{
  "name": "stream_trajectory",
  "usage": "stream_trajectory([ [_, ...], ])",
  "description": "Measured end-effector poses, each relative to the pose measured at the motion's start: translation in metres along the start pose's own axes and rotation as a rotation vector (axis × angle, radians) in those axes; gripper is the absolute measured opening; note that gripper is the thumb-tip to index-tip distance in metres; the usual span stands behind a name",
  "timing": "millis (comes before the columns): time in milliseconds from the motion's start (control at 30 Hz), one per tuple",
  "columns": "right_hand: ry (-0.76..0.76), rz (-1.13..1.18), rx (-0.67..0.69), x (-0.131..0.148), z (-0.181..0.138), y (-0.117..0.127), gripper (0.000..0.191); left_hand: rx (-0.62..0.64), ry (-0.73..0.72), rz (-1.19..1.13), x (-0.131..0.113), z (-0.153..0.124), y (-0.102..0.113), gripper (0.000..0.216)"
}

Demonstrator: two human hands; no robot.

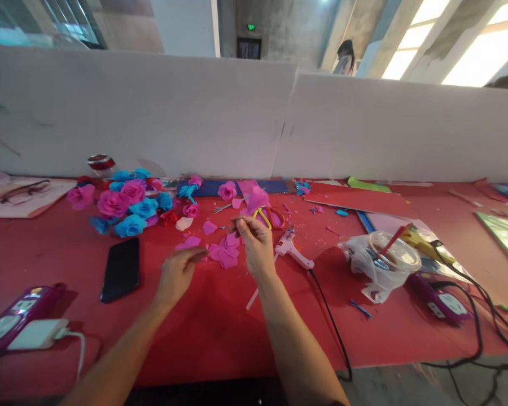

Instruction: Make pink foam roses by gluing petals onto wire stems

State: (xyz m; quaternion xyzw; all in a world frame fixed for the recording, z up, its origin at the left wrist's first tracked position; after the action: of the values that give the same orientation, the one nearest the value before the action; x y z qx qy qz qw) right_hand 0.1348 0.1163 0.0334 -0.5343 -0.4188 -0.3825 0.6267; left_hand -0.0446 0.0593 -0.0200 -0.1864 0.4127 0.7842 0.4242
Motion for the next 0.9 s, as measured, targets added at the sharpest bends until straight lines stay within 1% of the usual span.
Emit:
stream_trajectory([
  [67, 0.036, -0.055, -0.022, -0.002, 0.002, 0.001, 0.014, -0.033, -0.177, 0.202, 0.022, 0.028, -0.002, 0.020],
  [133, 0.049, -0.129, -0.043, -0.009, 0.003, 0.001, 0.012, -0.090, -0.270, 0.335, 0.035, 0.051, -0.009, 0.021],
  [167, 0.062, -0.175, -0.054, -0.013, 0.002, 0.001, 0.011, -0.090, -0.302, 0.366, 0.037, 0.059, -0.014, 0.020],
  [233, 0.118, -0.273, -0.071, -0.020, 0.000, 0.000, 0.012, -0.112, -0.360, 0.353, 0.032, 0.067, -0.026, 0.021],
  [300, 0.214, -0.370, -0.095, -0.023, -0.003, 0.000, 0.016, -0.116, -0.432, 0.254, 0.018, 0.066, -0.037, 0.023],
  [333, 0.267, -0.411, -0.100, -0.023, -0.005, -0.001, 0.019, -0.154, -0.462, 0.184, 0.010, 0.063, -0.040, 0.022],
  [367, 0.318, -0.443, -0.102, -0.022, -0.007, -0.001, 0.021, -0.200, -0.468, 0.120, 0.002, 0.060, -0.042, 0.021],
  [433, 0.415, -0.482, -0.102, -0.017, -0.010, -0.003, 0.025, -0.242, -0.442, 0.076, -0.009, 0.054, -0.044, 0.020],
  [567, 0.544, -0.532, -0.090, -0.008, -0.016, -0.008, 0.027, -0.289, -0.376, 0.000, -0.014, 0.049, -0.044, 0.019],
  [767, 0.633, -0.574, -0.144, -0.004, -0.021, -0.009, 0.026, -0.229, -0.329, -0.041, -0.010, 0.050, -0.051, 0.020],
  [900, 0.618, -0.541, -0.119, -0.001, -0.029, -0.010, 0.020, -0.211, -0.278, -0.044, -0.009, 0.050, -0.049, 0.023],
])
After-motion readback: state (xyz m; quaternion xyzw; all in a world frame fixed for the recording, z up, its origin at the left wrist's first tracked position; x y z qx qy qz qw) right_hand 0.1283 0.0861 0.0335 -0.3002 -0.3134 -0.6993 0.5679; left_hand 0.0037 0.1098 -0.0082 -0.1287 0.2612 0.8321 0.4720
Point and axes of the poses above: each hand's wrist, its own z-axis towards the middle knuckle, its own y-axis out of the back of the hand, x = y × z, the point moved 3 cm from there along z, towards the middle knuckle, and after that the axes turned 14 degrees about -y, right-handed, at the moved point
